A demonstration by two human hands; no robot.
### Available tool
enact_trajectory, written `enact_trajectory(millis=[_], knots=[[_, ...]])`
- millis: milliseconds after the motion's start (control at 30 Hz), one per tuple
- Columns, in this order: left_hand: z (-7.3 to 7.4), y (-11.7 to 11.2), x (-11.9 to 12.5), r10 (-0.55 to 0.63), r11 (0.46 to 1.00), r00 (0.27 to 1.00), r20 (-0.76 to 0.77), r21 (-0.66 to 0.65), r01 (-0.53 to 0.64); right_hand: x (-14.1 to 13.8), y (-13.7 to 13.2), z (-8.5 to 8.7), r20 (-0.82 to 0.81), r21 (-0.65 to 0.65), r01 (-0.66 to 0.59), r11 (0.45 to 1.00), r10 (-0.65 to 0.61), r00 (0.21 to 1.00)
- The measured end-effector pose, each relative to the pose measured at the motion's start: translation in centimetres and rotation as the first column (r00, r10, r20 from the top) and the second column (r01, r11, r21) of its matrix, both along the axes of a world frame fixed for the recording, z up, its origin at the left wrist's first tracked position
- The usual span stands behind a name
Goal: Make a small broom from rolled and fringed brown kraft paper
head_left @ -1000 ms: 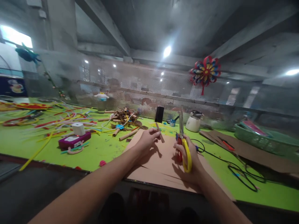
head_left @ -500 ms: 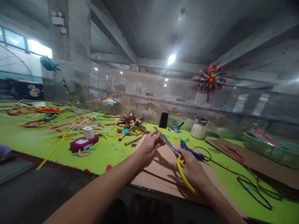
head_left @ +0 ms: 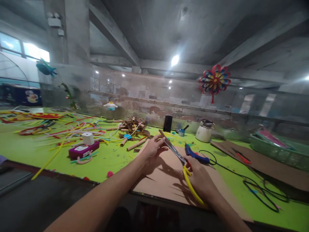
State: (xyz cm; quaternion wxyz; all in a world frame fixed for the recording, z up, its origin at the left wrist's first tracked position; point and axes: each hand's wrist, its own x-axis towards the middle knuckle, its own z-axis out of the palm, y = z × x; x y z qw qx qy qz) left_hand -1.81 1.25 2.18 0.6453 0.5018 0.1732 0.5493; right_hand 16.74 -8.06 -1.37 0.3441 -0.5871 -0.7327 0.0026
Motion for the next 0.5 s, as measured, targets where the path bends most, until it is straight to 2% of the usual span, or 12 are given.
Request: enact_trajectory(millis=[200,500], knots=[[0.09,-0.08,0.00,-0.039,0.999,0.999,0.026,0.024,0.038,-0.21,-0.18,0.02,0.004,0.063,0.011,0.998,-0.011,1.000],[0.34,-0.09,-0.42,-0.075,0.993,0.997,-0.002,0.097,0.075,0.08,0.07,-0.27,-0.006,0.084,-0.006,0.996,0.006,1.000]])
